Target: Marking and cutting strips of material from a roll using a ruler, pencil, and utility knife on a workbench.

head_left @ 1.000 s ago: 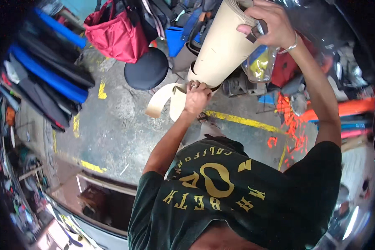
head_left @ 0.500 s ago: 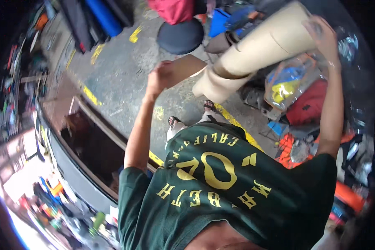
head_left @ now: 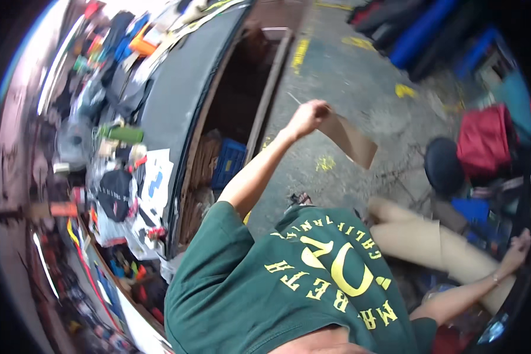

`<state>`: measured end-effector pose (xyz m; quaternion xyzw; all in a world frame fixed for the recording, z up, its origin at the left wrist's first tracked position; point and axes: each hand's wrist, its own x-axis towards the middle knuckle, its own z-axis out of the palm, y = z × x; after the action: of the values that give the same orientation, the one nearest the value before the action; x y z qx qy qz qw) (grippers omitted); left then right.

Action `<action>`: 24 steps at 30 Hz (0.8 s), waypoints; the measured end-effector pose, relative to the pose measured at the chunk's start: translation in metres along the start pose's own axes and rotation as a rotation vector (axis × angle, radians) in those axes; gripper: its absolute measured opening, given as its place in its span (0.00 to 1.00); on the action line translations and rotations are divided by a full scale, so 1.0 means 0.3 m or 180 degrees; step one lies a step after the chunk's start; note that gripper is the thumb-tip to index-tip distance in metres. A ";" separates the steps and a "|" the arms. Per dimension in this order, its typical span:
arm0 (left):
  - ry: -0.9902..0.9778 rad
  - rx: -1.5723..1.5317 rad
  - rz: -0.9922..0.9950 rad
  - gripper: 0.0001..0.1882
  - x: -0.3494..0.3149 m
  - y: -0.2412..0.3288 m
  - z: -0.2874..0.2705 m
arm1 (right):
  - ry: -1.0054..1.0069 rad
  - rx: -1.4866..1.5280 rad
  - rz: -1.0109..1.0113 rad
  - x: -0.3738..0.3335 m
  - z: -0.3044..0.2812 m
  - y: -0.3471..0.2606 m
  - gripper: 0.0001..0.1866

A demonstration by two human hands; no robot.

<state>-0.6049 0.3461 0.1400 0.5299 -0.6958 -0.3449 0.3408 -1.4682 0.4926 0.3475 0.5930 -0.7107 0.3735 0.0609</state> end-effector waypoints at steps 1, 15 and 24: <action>0.0002 0.0437 0.0295 0.14 -0.030 0.036 -0.048 | -0.0149 0.0361 -0.0249 0.000 0.231 -0.149 0.14; 0.0443 0.0372 0.0184 0.12 0.106 -0.242 -0.662 | -0.4224 0.2229 -0.0261 -0.486 2.023 -1.902 0.34; 0.2133 0.0972 -0.2720 0.17 -0.118 -0.800 -1.288 | -0.5591 0.0932 -0.1817 -0.085 2.670 -2.246 0.18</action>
<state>-0.1525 0.2864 0.1391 0.8884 -0.3152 -0.1605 0.2927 -0.5769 0.0180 0.0716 0.8167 -0.2754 -0.1518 -0.4839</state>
